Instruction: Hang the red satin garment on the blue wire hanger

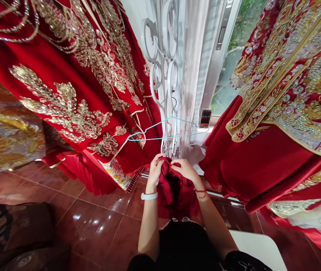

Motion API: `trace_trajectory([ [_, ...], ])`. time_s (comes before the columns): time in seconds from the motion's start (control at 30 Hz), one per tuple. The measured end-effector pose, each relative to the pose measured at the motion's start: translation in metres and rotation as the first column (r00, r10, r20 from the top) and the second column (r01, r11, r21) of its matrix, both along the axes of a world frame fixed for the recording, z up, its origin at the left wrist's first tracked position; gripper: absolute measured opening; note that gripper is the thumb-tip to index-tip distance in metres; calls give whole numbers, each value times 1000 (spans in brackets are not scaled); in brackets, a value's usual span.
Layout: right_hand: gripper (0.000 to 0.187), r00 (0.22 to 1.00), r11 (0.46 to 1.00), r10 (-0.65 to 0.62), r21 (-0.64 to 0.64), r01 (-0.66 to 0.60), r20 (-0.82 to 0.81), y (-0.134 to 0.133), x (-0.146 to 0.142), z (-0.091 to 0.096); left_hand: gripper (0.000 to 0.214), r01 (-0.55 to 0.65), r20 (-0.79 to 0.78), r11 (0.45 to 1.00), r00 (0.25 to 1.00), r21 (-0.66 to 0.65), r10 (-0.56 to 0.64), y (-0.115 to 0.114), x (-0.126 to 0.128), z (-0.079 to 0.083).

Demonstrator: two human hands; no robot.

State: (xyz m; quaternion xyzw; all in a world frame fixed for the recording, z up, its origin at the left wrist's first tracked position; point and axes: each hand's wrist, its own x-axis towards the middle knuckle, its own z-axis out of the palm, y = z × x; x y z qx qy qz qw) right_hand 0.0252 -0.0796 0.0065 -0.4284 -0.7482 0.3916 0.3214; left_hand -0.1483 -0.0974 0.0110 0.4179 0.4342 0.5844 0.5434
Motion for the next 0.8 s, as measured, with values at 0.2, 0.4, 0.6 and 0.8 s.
trace_trajectory([
  [0.2, 22, 998, 998, -47, 32, 48, -40, 0, 20, 11, 24, -235, -468, 956, 834, 175, 291, 3, -38, -8],
  [0.4, 23, 994, 995, -91, 37, 94, -65, -1, 15, 17, 42, -5, -747, 963, 630, 269, 212, -10, -24, -4],
  [0.6, 23, 989, 991, -114, 52, 119, -99, -2, 10, 22, 4, 209, -678, 966, 733, 153, -51, -1, 6, -21],
  [0.8, 22, 976, 979, -187, 60, 195, -115, -2, 8, 21, 20, 305, -745, 929, 665, 210, -50, -2, 6, -21],
])
